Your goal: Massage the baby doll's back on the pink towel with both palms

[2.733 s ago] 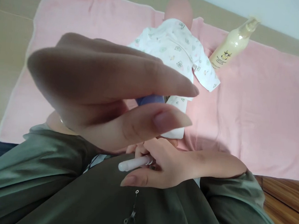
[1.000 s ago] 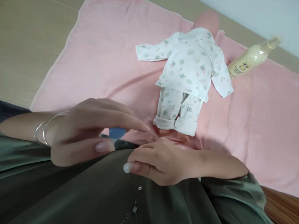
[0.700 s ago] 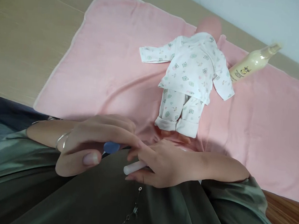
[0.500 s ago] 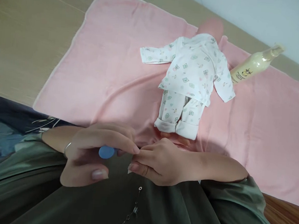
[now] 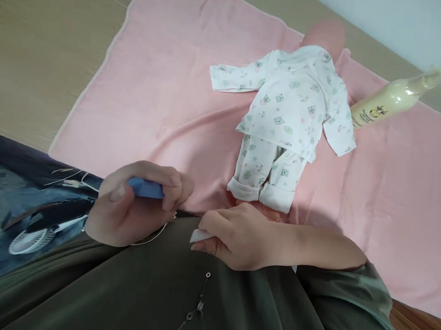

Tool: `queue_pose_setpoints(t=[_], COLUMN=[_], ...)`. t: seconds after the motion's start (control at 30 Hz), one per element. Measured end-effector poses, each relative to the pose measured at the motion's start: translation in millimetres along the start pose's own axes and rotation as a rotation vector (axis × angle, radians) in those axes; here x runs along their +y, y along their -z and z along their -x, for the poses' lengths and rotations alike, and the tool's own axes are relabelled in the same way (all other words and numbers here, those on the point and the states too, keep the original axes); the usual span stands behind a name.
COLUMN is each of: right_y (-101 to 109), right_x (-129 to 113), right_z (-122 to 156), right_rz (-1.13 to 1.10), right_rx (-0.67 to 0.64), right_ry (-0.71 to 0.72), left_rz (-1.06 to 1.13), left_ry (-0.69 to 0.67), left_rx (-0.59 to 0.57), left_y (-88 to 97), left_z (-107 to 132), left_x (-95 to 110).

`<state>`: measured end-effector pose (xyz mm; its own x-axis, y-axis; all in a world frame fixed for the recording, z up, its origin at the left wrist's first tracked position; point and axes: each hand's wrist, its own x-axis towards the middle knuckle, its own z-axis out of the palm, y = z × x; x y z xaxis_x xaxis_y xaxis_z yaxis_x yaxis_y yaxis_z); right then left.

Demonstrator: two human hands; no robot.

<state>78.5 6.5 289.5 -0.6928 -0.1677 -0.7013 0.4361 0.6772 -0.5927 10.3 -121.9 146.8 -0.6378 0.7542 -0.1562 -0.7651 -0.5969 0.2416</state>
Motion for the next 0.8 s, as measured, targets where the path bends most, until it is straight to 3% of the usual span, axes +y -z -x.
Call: queue_pose_setpoints(t=[0.17,0.3,0.4,0.53,0.6,0.67,0.8], right_y=[0,1,3,8,12,13,6], right_x=[9,14,14,10,8,6,8], right_z=[-2,-2,-3,-4,-5,-7,-14], right_rz=[-0.094,-0.166,-0.187,-0.116,-0.009,0.102,0.204], right_rx=[-0.03,-0.037,-0.001,0.168,0.236,0.261,0.277], right_ry=[0.034,0.041,0.052,0.092,0.068,0.027,0.002], left_rz=[0.03,0.048,-0.022,-0.314,-0.389,-0.309,0.09], left_ry=[0.019,0.092,0.134,-0.007,-0.044,-0.02,-0.016], left_rx=[0.068,0.024,-0.063,-0.347,-0.411,-0.281,0.185], left_y=[0.9,-3.0,1.1,13.5,16.5,14.8,1.1], left_z=[3,11,10,0,0,4,17], left_x=[-7,-6,-4,1,1,-3,-18])
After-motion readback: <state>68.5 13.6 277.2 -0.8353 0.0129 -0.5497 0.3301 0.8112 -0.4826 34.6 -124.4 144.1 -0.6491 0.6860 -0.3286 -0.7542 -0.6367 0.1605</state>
